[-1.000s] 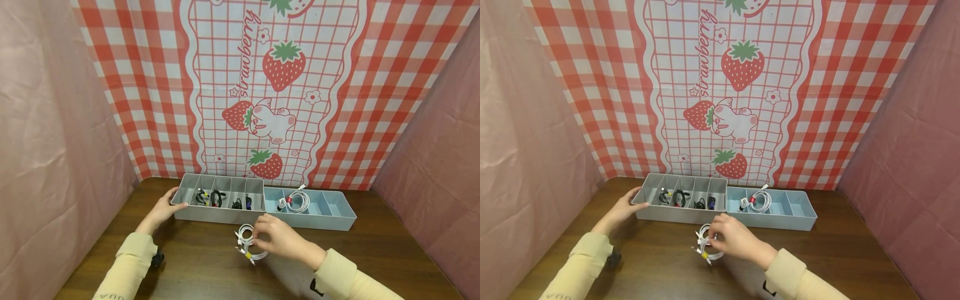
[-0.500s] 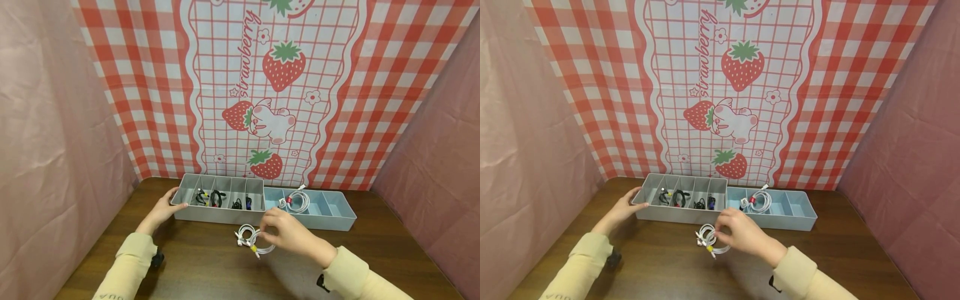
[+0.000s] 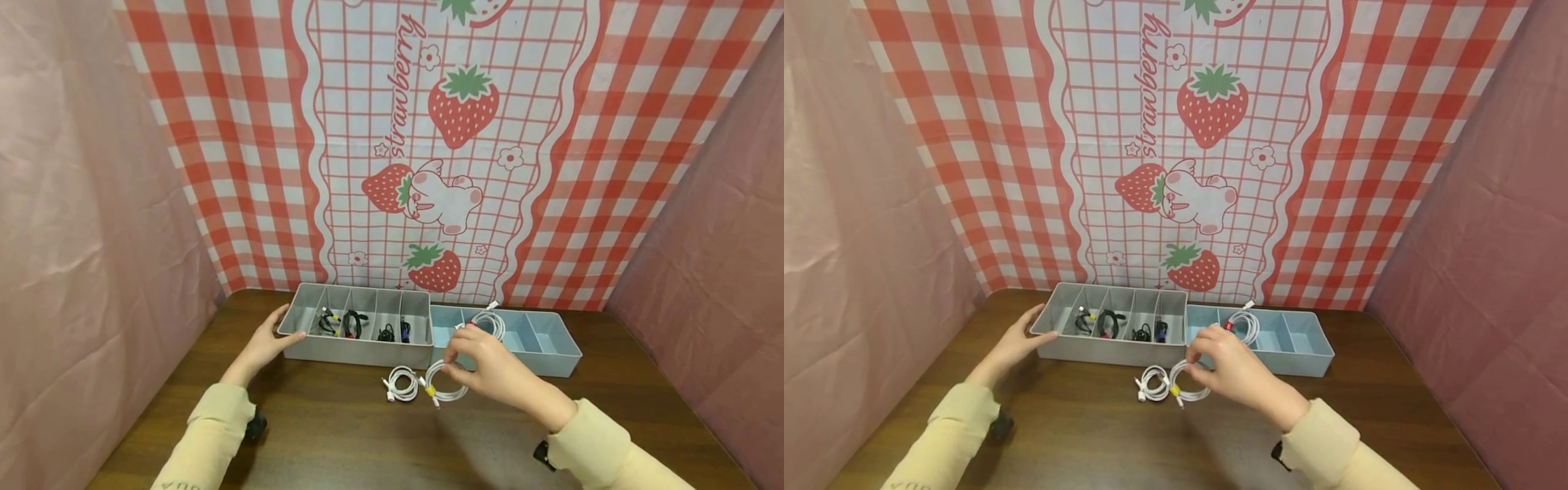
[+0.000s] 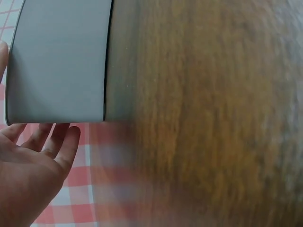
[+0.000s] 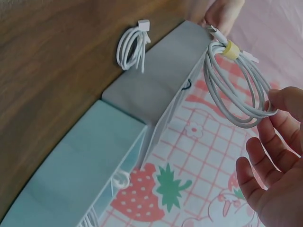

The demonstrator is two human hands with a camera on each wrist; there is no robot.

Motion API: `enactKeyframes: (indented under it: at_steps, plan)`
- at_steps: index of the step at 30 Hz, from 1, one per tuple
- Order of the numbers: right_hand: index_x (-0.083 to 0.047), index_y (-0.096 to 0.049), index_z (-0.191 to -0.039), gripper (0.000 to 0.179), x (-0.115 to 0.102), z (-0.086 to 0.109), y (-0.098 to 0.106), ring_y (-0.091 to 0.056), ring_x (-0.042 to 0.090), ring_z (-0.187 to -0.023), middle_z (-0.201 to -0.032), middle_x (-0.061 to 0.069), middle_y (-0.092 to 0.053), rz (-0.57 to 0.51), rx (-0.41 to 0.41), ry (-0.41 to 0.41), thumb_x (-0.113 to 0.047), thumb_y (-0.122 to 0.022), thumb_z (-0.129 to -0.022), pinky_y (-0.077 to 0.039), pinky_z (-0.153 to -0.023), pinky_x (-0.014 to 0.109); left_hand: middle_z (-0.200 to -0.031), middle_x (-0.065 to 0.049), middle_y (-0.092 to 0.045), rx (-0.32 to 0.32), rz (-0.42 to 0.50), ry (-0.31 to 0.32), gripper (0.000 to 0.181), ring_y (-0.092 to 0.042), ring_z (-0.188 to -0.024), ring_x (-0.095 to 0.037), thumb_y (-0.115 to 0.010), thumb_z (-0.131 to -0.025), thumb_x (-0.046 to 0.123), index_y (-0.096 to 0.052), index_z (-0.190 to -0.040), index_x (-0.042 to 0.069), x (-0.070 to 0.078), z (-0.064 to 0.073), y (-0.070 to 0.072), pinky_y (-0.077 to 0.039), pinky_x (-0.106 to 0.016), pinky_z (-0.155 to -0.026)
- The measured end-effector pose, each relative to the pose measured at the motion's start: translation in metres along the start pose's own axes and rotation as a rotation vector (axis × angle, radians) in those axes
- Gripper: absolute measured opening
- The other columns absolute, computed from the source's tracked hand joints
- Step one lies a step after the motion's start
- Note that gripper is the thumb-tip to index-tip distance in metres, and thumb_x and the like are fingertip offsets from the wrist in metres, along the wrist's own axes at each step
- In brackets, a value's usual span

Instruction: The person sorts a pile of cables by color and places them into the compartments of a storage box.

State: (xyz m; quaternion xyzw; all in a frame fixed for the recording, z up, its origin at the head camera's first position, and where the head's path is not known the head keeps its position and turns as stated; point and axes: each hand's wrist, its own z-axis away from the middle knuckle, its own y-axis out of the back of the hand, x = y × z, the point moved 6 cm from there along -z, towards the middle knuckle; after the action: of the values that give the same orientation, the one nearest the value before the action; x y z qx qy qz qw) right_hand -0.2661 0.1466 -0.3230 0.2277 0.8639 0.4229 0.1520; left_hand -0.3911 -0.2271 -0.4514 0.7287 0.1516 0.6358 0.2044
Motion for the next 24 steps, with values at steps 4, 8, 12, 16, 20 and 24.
enactKeyframes:
  at_steps: [4, 8, 12, 16, 20, 24]
  plan:
    - [-0.020, -0.059, -0.075, 0.022, 0.004, 0.001, 0.009, -0.049, 0.005, -0.077, -0.076, -0.012, -0.054, 0.010, 0.020, -0.012, -0.011, -0.079, -0.071, -0.047, -0.073, 0.031, -0.149, -0.026, -0.028, -0.009, -0.009, 0.011, 0.090, -0.035, -0.132, -0.039, -0.069, -0.086, 0.033, -0.014, -0.151, 0.006, 0.002, 0.000, -0.001, -0.029, -0.053, -0.105]
    - [-0.020, -0.060, -0.076, 0.021, 0.009, 0.002, 0.019, -0.050, 0.006, -0.078, -0.077, -0.012, -0.055, 0.035, 0.039, -0.035, -0.012, -0.079, -0.070, -0.046, -0.068, 0.025, -0.149, -0.025, -0.028, -0.009, -0.004, 0.011, 0.090, -0.035, -0.131, -0.038, -0.069, -0.086, 0.032, -0.014, -0.151, 0.006, 0.000, -0.003, -0.001, -0.028, -0.053, -0.106]
    - [-0.020, -0.060, -0.076, 0.022, 0.014, 0.004, 0.027, -0.051, 0.006, -0.079, -0.078, -0.012, -0.055, 0.042, 0.061, -0.046, -0.012, -0.080, -0.070, -0.045, -0.068, 0.024, -0.148, -0.025, -0.031, -0.005, 0.005, 0.007, 0.089, -0.039, -0.127, -0.037, -0.070, -0.086, 0.029, -0.015, -0.151, 0.005, -0.001, -0.006, -0.001, -0.030, -0.051, -0.104]
    - [-0.021, -0.060, -0.076, 0.024, 0.020, 0.007, 0.036, -0.051, 0.005, -0.080, -0.080, -0.013, -0.056, 0.047, 0.071, -0.081, -0.011, -0.081, -0.069, -0.045, -0.066, 0.024, -0.147, -0.025, -0.031, 0.000, 0.031, -0.001, 0.088, -0.040, -0.126, -0.038, -0.070, -0.085, 0.026, -0.015, -0.151, 0.005, -0.001, -0.006, -0.001, -0.031, -0.051, -0.103]
    - [-0.021, -0.061, -0.078, 0.025, 0.025, 0.011, 0.044, -0.049, 0.005, -0.079, -0.081, -0.013, -0.057, 0.053, 0.068, -0.136, -0.009, -0.082, -0.069, -0.046, -0.064, 0.025, -0.146, -0.025, -0.033, 0.000, 0.024, -0.004, 0.088, -0.041, -0.124, -0.038, -0.071, -0.085, 0.027, -0.017, -0.151, 0.005, -0.003, -0.007, -0.001, -0.032, -0.050, -0.102]
    - [-0.021, -0.062, -0.079, 0.025, 0.029, 0.015, 0.053, -0.048, 0.004, -0.078, -0.080, -0.013, -0.056, 0.066, 0.072, -0.165, -0.008, -0.081, -0.070, -0.046, -0.063, 0.025, -0.145, -0.023, -0.035, -0.002, 0.003, 0.005, 0.088, -0.043, -0.122, -0.037, -0.071, -0.084, 0.031, -0.019, -0.150, 0.008, -0.005, -0.008, -0.001, -0.033, -0.049, -0.100]
